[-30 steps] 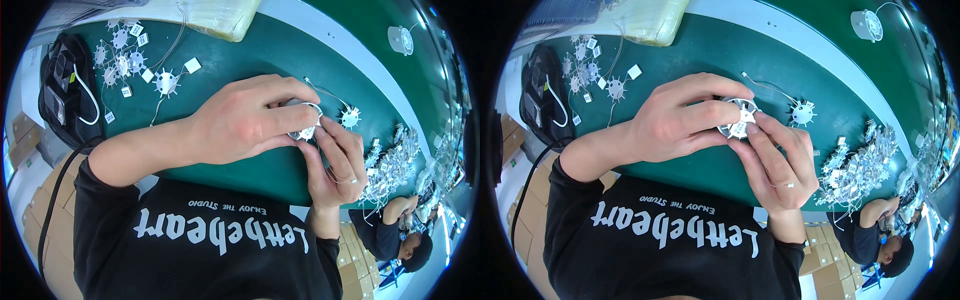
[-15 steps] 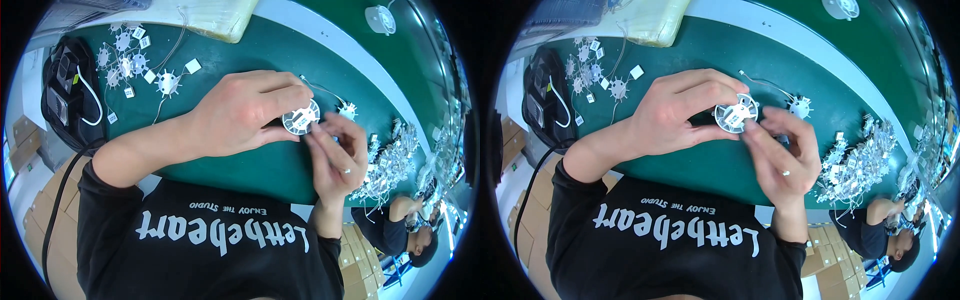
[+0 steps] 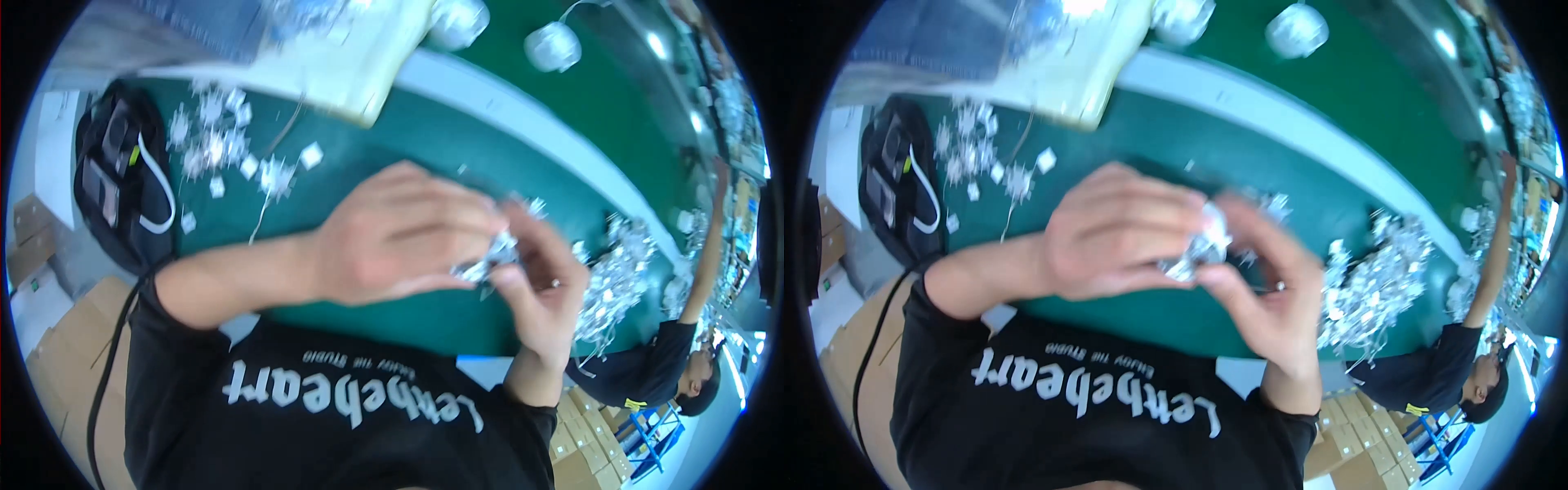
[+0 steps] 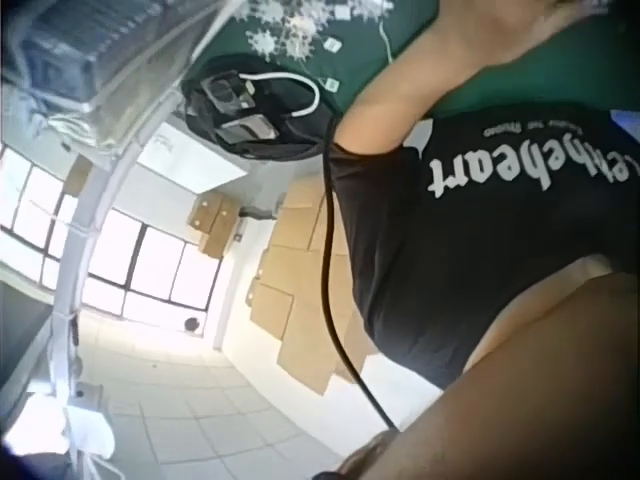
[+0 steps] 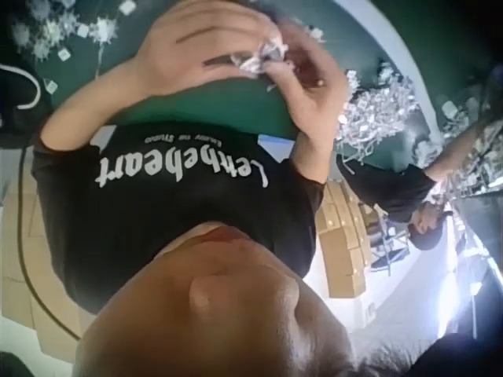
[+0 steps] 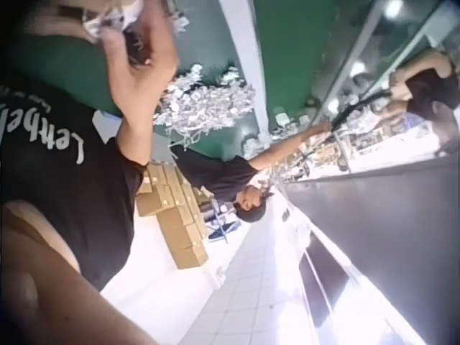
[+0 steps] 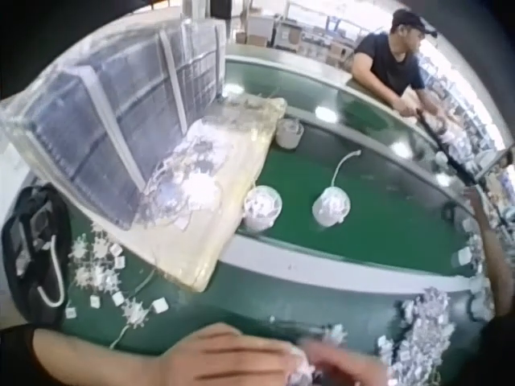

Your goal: The recorder is assembling circular LED light components by hand at an industrial assembly line.

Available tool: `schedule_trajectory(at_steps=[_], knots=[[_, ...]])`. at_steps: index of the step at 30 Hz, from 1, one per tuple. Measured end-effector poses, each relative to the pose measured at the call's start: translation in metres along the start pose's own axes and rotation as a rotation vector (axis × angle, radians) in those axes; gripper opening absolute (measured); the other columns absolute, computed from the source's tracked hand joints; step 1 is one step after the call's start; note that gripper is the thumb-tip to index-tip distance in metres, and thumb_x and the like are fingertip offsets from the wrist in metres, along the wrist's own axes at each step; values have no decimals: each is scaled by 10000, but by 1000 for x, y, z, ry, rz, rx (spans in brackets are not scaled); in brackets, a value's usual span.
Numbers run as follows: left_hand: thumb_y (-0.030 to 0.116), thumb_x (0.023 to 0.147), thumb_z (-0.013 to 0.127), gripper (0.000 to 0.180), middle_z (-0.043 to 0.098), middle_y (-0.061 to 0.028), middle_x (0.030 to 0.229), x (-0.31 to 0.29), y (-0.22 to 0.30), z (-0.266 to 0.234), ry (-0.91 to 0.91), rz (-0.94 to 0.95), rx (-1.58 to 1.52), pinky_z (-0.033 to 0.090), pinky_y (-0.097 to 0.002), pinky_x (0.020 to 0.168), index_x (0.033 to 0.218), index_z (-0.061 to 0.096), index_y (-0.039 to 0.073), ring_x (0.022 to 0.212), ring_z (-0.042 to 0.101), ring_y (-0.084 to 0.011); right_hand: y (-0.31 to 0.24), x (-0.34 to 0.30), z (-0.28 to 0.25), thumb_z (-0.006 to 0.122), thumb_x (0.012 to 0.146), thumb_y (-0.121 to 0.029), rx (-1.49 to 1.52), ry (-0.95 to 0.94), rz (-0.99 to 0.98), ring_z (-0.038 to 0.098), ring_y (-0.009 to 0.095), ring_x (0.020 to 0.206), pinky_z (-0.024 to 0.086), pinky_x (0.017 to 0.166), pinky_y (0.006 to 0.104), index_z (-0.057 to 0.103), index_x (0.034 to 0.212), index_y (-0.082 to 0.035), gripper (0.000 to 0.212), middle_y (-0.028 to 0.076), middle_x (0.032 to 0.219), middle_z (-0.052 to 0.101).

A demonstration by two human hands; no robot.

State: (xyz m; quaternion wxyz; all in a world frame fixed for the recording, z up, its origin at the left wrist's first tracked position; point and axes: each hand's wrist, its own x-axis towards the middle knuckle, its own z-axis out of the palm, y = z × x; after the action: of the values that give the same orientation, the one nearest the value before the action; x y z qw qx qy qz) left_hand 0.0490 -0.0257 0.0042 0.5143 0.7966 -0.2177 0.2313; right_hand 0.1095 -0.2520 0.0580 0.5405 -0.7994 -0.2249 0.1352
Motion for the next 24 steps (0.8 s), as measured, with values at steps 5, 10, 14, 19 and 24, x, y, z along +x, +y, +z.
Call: schedule_trajectory(at_steps=[5,10,14,19,24], knots=[[124,839,945,646,710,-174,1381,2,3,-8,98,-484,-428,581,-417,1043,1386,617,18,1235,724,-322,-13,39,-5,886,877,-32,324,-297,374,742,182,1067,591,887,313,695,1397,42,559,132,1227,775],[123,879,911,627,679,-174,1431,1,-9,-2,231,-795,-834,578,-406,1060,1421,612,22,1271,706,-318,-32,109,-17,871,898,-82,-78,-425,304,729,144,1014,583,886,293,713,1386,20,522,105,1177,775],[106,899,879,515,692,-145,1401,-6,-12,-1,115,-482,-367,603,-396,1016,1356,657,22,1221,725,-306,-2,258,-60,762,1039,-251,105,271,28,730,173,1072,593,957,358,609,1441,40,520,97,1298,731],[120,914,840,331,706,-112,1324,-12,-20,9,-76,-210,-129,625,-395,939,1212,721,38,1127,737,-301,126,461,-148,829,970,-399,-600,422,106,749,271,1053,555,987,395,708,1360,31,594,126,1147,792],[152,941,787,313,679,-100,1278,-23,-20,9,-106,-222,-128,601,-407,957,1213,685,34,1094,708,-299,150,508,-152,820,957,-386,-1031,448,214,706,381,1195,524,1061,457,717,1389,-42,561,196,1326,744]])
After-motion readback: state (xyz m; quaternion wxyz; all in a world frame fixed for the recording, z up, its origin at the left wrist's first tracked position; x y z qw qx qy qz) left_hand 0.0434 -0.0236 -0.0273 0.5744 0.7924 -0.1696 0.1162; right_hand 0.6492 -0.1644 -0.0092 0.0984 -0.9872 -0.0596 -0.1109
